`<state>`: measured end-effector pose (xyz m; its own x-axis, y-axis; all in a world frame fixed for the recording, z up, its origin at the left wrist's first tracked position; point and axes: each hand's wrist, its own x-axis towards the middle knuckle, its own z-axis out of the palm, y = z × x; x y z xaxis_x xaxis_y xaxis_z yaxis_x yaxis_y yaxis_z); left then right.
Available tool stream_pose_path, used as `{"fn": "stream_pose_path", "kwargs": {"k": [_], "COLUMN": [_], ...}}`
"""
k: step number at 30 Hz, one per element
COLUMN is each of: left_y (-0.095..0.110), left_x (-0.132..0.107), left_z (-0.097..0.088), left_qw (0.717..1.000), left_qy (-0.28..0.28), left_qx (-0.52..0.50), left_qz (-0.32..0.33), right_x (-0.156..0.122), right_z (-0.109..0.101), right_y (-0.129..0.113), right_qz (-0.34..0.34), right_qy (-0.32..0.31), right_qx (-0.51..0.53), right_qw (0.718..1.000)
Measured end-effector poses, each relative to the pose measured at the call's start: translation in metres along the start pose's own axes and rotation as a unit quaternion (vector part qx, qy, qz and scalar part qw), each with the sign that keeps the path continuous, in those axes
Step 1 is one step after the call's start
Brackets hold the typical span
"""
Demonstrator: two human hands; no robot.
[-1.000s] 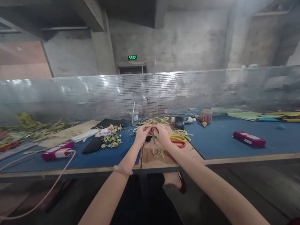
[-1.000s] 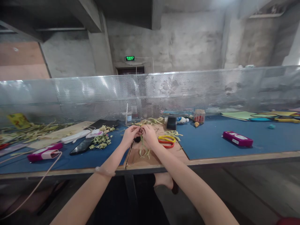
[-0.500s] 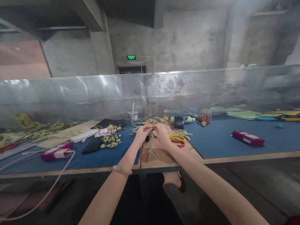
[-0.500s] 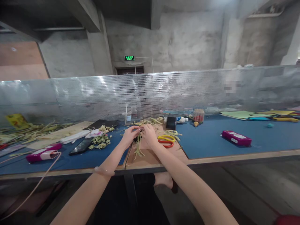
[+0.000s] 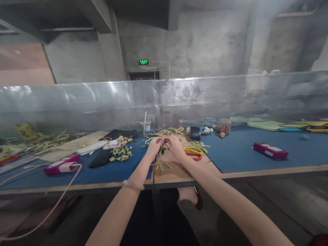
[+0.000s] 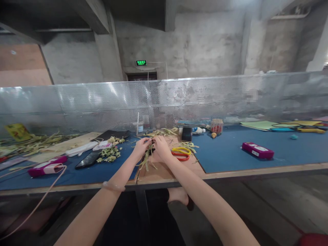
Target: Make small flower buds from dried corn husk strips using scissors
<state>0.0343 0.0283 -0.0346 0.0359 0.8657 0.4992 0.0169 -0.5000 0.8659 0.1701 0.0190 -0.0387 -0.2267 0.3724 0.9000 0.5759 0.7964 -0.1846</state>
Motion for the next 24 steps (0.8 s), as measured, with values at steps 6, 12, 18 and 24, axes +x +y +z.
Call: {"fn": "stream_pose_path", "kwargs": {"k": [6,12,18,24], "left_y": [-0.003,0.001,0.004,0.008], "left_x": [0.001,-0.002,-0.004,-0.006], "left_z": [-0.001,0.001,0.004,0.006], "left_qw": [1.0,0.998,0.997,0.998], "left_qy": [-0.009,-0.035,-0.013,-0.009], "left_qx": [-0.019,-0.047,-0.07,-0.054], "left_qz": [-0.013,-0.025,-0.028,-0.028], "right_x": [0.001,0.001,0.0,0.0], "right_z": [0.0,0.001,0.0,-0.001], "right_y": [-0.002,0.001,-0.001,-0.001], "right_qz": [0.007,0.022,0.03,0.04], "right_qy": [-0.005,0.006,0.01,0.02], "right_qx": [0.006,0.014,0.023,0.027], "right_qw": [1.0,1.0,0.999,0.999]}}
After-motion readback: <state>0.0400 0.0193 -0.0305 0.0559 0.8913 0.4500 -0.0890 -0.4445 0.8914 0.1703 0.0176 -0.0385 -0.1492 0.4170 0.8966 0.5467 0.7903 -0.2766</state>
